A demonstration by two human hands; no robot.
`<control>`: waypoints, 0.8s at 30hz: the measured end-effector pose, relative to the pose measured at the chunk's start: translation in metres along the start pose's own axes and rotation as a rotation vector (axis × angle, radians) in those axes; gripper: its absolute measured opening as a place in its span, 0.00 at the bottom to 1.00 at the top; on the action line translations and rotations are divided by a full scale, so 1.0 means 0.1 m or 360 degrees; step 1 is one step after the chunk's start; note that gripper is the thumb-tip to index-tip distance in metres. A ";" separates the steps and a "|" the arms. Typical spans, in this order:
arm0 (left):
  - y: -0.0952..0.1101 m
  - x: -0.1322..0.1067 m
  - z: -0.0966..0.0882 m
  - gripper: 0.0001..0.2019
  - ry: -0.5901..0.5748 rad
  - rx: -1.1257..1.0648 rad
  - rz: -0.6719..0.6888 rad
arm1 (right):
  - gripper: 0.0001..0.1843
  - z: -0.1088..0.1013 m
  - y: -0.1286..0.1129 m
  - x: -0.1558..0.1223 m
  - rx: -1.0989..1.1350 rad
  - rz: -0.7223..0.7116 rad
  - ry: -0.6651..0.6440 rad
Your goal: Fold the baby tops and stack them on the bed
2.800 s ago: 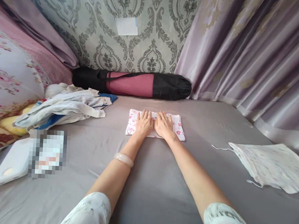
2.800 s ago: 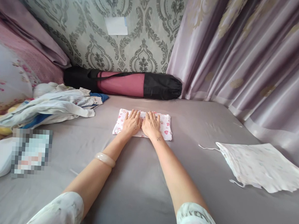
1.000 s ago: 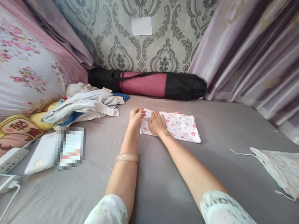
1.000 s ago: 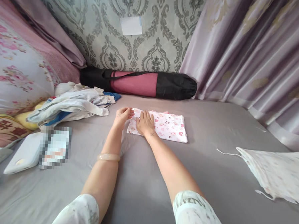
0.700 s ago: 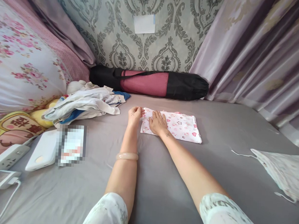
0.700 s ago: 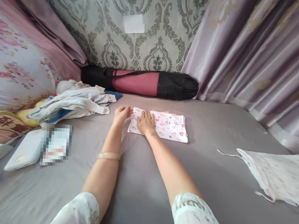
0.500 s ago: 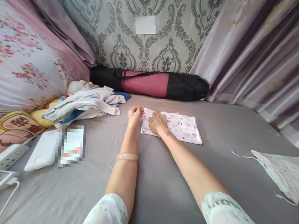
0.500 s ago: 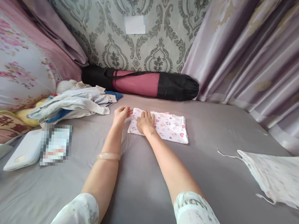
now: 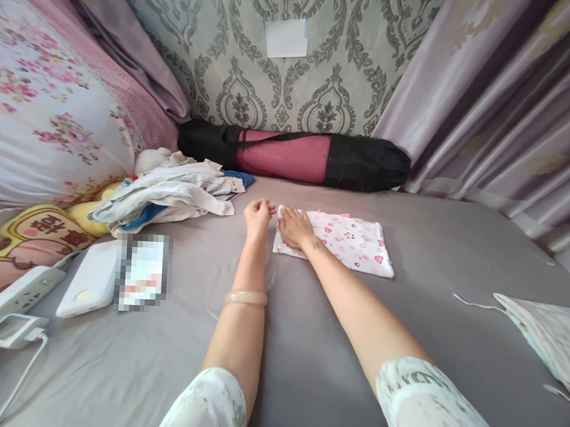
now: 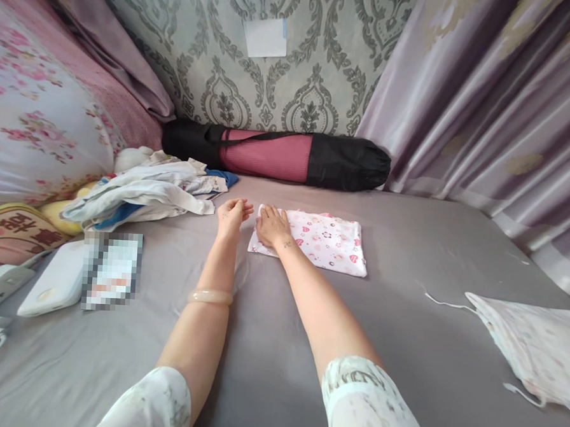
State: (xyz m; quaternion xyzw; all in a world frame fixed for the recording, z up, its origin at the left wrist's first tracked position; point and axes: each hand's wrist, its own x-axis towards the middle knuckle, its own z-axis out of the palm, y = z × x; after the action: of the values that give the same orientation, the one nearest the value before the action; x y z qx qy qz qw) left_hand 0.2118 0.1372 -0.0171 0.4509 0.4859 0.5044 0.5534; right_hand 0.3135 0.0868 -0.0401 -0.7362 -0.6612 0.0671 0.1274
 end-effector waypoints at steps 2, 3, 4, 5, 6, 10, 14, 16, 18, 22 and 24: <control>0.00 0.00 0.00 0.10 -0.0011 0.0011 0.0005 | 0.30 -0.01 0.00 0.00 0.0002 0.0005 0.0013; 0.00 0.00 0.00 0.10 -0.0016 0.0014 0.0007 | 0.30 -0.02 -0.01 -0.01 0.0005 0.0009 0.0013; 0.00 0.00 0.00 0.10 -0.0022 0.0016 0.0011 | 0.30 -0.03 -0.02 -0.02 0.0009 0.0018 0.0009; 0.00 0.00 0.00 0.10 -0.0028 0.0014 0.0014 | 0.30 -0.04 -0.03 -0.03 0.0014 0.0029 0.0007; 0.00 0.00 0.00 0.09 -0.0031 0.0011 0.0017 | 0.30 -0.06 -0.05 -0.06 0.0017 0.0042 0.0011; 0.01 0.00 0.01 0.09 -0.0011 0.0001 0.0000 | 0.30 -0.07 -0.18 -0.22 -0.0004 0.0043 0.0118; 0.03 -0.01 0.03 0.09 0.0011 0.0013 -0.0006 | 0.31 0.02 -0.29 -0.39 -0.0030 -0.0040 0.0139; 0.03 -0.02 0.03 0.09 0.0015 0.0023 -0.0011 | 0.31 0.07 -0.31 -0.43 -0.0039 -0.0048 0.0155; 0.02 -0.02 0.03 0.09 0.0005 0.0020 -0.0001 | 0.30 0.10 -0.31 -0.44 -0.0039 -0.0048 0.0175; -0.01 -0.01 0.03 0.10 -0.0009 0.0017 0.0028 | 0.30 0.11 -0.29 -0.42 -0.0028 -0.0049 0.0168; -0.02 -0.01 0.02 0.09 -0.0015 0.0020 0.0032 | 0.30 0.10 -0.30 -0.41 -0.0016 -0.0041 0.0161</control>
State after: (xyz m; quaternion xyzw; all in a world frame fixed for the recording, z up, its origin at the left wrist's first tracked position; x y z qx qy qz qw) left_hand 0.2143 0.1361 -0.0187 0.4617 0.4820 0.5048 0.5475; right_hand 0.2776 0.0495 -0.0442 -0.7308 -0.6636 0.0248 0.1580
